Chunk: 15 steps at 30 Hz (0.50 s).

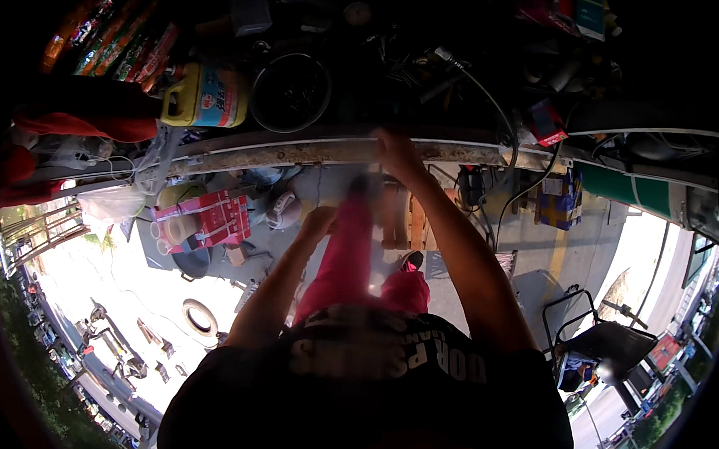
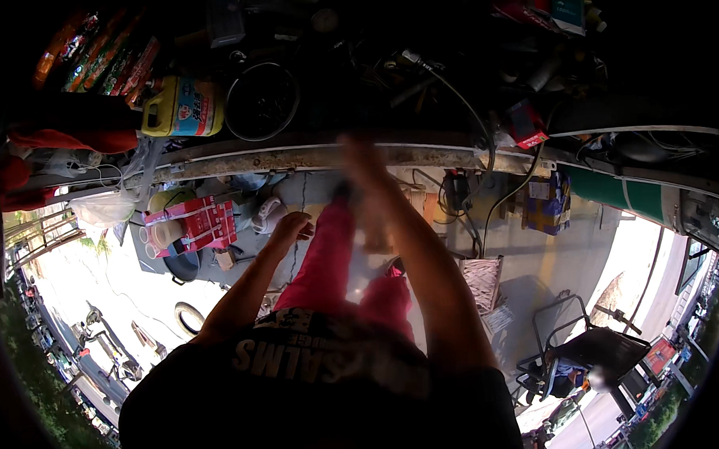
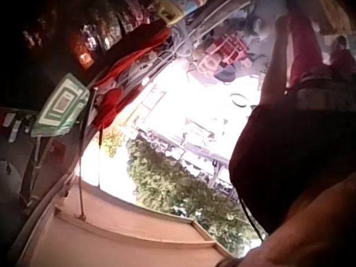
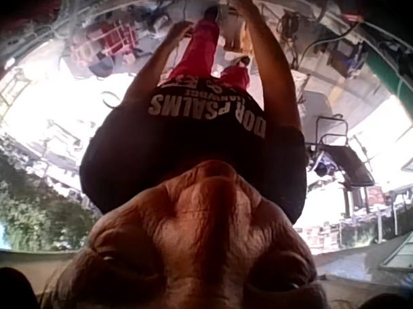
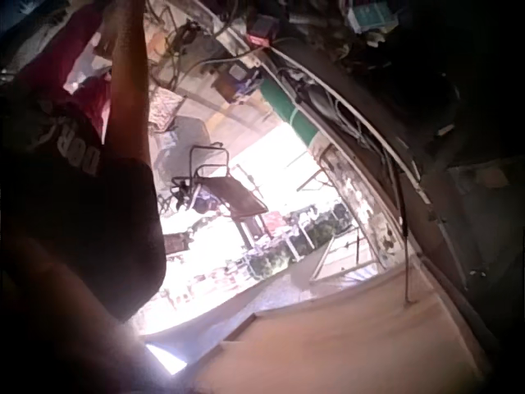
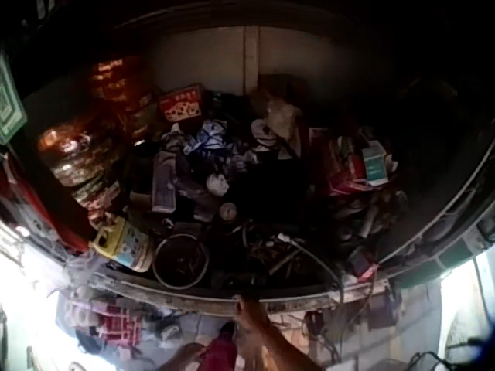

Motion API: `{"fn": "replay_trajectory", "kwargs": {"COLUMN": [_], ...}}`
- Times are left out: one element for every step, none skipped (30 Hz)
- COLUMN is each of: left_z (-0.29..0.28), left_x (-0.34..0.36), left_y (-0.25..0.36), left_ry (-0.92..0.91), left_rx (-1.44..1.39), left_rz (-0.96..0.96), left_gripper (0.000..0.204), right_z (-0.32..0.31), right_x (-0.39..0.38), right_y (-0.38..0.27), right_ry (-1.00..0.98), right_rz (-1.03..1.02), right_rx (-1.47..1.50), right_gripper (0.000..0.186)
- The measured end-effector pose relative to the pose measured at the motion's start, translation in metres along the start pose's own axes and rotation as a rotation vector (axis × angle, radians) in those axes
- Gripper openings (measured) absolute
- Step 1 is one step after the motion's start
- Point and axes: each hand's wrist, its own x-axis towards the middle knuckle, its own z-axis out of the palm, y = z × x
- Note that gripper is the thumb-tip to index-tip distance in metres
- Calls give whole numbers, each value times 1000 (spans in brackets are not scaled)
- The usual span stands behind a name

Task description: The person works on a blue bicycle, using a T-wrench to tighten the rear axle nuts and a screwdriver to adjust the rear derailleur. The person retrieves tools from a cluttered workbench and manipulates the bicycle's rear wheel and chain mechanism.

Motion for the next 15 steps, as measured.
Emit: {"fn": "replay_trajectory", "kwargs": {"left_z": [0,-3,-6,-11,-18,-24,-31,-34,-37,-38,-39,-41,-43,-47,-50], "left_x": [7,11,13,18,24,28,30,31,28,28,30,32,33,36,42], "left_y": [31,56,79,96,110,123,131,137,144,152,156,158,158,154,149], "left_ry": [33,9,-8,-16,-54,-97,-127,-122,-110,-107,-108,-102,-96,-100,-113], "left_rx": [-57,-149,-243,-343,-413,-481,-557,-601,-650,-693,-685,-678,-670,-641,-609], "left_rz": [-7,50,108,170,179,190,203,173,161,146,129,111,92,74,59], "left_gripper": [28,30,31,32,32,33,33,33,32,31,31,31,31,31,31], "right_z": [4,7,8,8,7,2,-6,-20,-34,-39,-45,-57,-70,-80,-95], "right_x": [16,30,39,48,55,58,61,61,65,73,77,79,78,77,76], "right_y": [-5,-8,-10,-11,-11,-14,-19,-23,-25,-4,19,23,25,41,60], "right_ry": [46,86,121,117,113,114,126,139,149,202,254,317,381,410,447], "right_rz": [-19,-38,-62,-28,9,46,46,48,29,28,37,71,106,57,9], "right_rx": [-56,-114,-172,-167,-162,-159,-189,-219,-252,-343,-432,-367,-303,-355,-412], "right_gripper": [22,22,22,21,21,20,19,18,18,16,15,14,12,15,18]}}
